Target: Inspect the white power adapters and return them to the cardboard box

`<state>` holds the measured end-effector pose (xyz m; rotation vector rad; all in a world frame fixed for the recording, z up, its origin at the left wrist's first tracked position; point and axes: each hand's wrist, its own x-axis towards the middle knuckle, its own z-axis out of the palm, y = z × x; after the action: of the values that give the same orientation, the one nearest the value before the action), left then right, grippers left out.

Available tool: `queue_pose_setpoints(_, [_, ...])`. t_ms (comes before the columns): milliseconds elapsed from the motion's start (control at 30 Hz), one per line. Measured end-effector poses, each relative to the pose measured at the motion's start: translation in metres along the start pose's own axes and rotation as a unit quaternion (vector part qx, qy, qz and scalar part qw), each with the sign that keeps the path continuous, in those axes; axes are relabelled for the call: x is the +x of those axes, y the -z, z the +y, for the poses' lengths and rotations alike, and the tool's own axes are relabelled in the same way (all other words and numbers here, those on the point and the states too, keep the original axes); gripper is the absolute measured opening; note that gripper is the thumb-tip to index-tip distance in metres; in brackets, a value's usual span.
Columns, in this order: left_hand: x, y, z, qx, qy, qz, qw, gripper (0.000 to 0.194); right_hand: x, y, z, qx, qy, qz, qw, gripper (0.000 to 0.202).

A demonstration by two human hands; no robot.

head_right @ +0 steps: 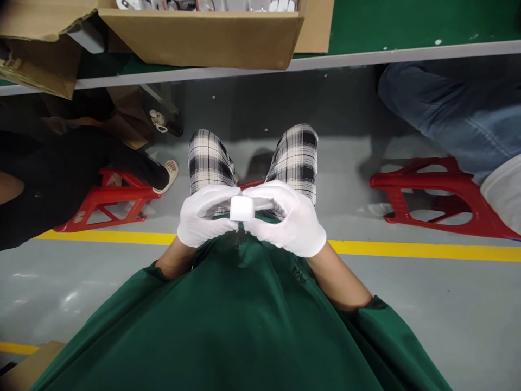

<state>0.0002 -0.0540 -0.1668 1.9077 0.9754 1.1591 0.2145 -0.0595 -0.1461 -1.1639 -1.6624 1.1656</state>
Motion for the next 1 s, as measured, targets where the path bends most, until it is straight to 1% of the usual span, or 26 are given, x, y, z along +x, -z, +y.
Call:
queue_pose_setpoints(133, [-0.005,-0.005,-0.004,-0.029,0.037,0.003,0.999,0.059,-0.004,-0.003,0.01,0.074,-0.065,0.009,0.995,0.039])
queue_pose_setpoints(200, [-0.006,-0.009,-0.004,-0.049,0.076,0.01,0.996,0.057,-0.003,-0.005,0.012,0.102,-0.089,0.024,0.991,0.039])
queue_pose_setpoints(333, [-0.006,-0.02,-0.003,-0.121,0.162,0.043,0.978,0.044,0.0,-0.012,0.009,0.135,-0.147,0.056,0.978,0.035])
queue_pose_setpoints(433, [-0.004,-0.027,-0.001,-0.166,0.2,0.063,0.964,0.036,0.003,-0.016,0.006,0.139,-0.179,0.066,0.972,0.029])
queue_pose_setpoints(500, [-0.003,-0.029,0.0,-0.173,0.21,0.071,0.96,0.035,0.003,-0.017,0.003,0.148,-0.197,0.074,0.966,0.027])
queue_pose_setpoints(600, [-0.002,-0.027,0.004,-0.141,0.223,0.063,0.962,0.037,0.003,-0.015,0.001,0.147,-0.222,0.088,0.96,0.027])
queue_pose_setpoints(667, [0.0,-0.025,0.007,-0.123,0.235,0.058,0.962,0.034,0.003,-0.015,0.001,0.171,-0.233,0.083,0.954,0.028])
queue_pose_setpoints(767, [0.002,-0.024,0.012,-0.129,0.258,0.058,0.956,0.03,0.004,-0.017,0.004,0.235,-0.223,0.067,0.944,0.029])
queue_pose_setpoints(833, [0.002,-0.027,0.013,-0.132,0.275,0.057,0.951,0.031,0.003,-0.02,0.007,0.242,-0.2,0.079,0.946,0.025])
queue_pose_setpoints(933, [-0.001,-0.034,0.008,-0.128,0.29,0.074,0.945,0.03,0.001,-0.021,0.013,0.193,-0.155,0.11,0.963,0.017])
queue_pose_setpoints(1000, [-0.004,-0.038,0.003,-0.14,0.295,0.092,0.941,0.03,-0.001,-0.018,0.016,0.142,-0.119,0.097,0.978,0.021])
